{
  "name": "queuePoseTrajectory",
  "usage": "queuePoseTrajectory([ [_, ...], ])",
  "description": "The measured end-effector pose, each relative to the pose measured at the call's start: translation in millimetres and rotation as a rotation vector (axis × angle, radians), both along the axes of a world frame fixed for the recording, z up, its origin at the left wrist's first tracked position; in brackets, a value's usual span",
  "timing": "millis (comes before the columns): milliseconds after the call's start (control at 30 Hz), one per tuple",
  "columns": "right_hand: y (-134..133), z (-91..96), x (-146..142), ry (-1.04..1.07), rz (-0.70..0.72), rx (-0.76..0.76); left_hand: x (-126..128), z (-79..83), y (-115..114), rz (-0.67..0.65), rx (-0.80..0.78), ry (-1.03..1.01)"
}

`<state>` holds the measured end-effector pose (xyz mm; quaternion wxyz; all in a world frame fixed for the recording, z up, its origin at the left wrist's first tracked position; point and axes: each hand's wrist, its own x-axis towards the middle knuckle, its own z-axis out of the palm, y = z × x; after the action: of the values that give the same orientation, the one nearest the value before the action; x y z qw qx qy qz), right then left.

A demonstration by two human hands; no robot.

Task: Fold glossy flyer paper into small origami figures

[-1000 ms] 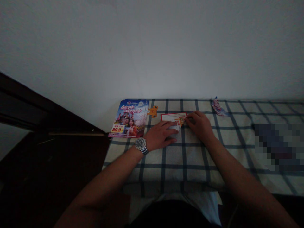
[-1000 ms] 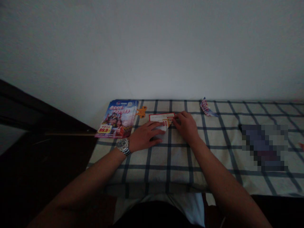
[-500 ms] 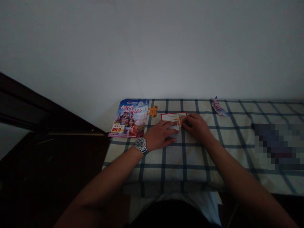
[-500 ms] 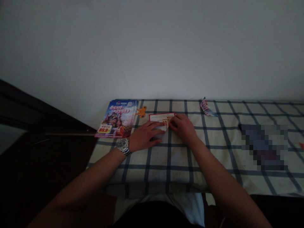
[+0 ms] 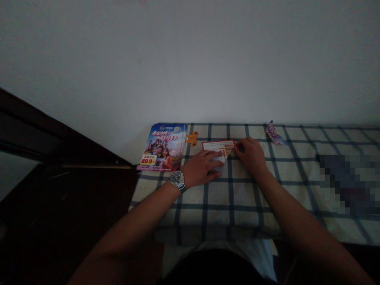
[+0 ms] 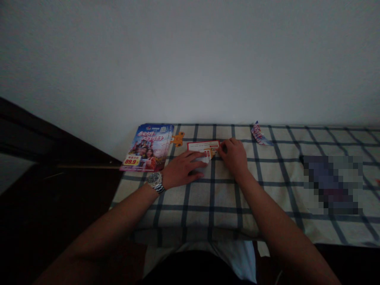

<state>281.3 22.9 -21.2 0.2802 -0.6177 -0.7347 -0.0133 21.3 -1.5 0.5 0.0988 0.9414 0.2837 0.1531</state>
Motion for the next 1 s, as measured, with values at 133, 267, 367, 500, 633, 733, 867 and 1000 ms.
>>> queuePoseTrajectory([
  [133,2,-1.3,0,0.027,-0.022,-0.001,0,-0.4,0,0.011,-0.009,-0.005],
  [267,5,-3.0,2,0.069,-0.036,0.039,0,-0.4,0,0.009,-0.001,-0.002],
  [367,5,-2.6,3,0.088,-0.028,0.048,0,-0.9,0,0.013,0.004,-0.006],
  [500,0,0.6,5,0.103,-0.002,0.036,0,-1.9,1,0.003,-0.001,-0.016],
  [633,-9,3.6,9,0.132,0.109,0.034,0,-1.6,0,0.004,0.004,-0.019],
  [733,-15,4.5,11,0.107,0.307,0.014,-1,-0.6,0,-0.001,0.011,-0.013],
  [867,-19,4.3,10,0.051,0.577,-0.032,-1,-0.9,0,0.002,0.01,-0.008],
  [1000,-16,1.9,12,-0.011,0.545,0.02,-1,-1.8,0,0.004,0.012,-0.006],
])
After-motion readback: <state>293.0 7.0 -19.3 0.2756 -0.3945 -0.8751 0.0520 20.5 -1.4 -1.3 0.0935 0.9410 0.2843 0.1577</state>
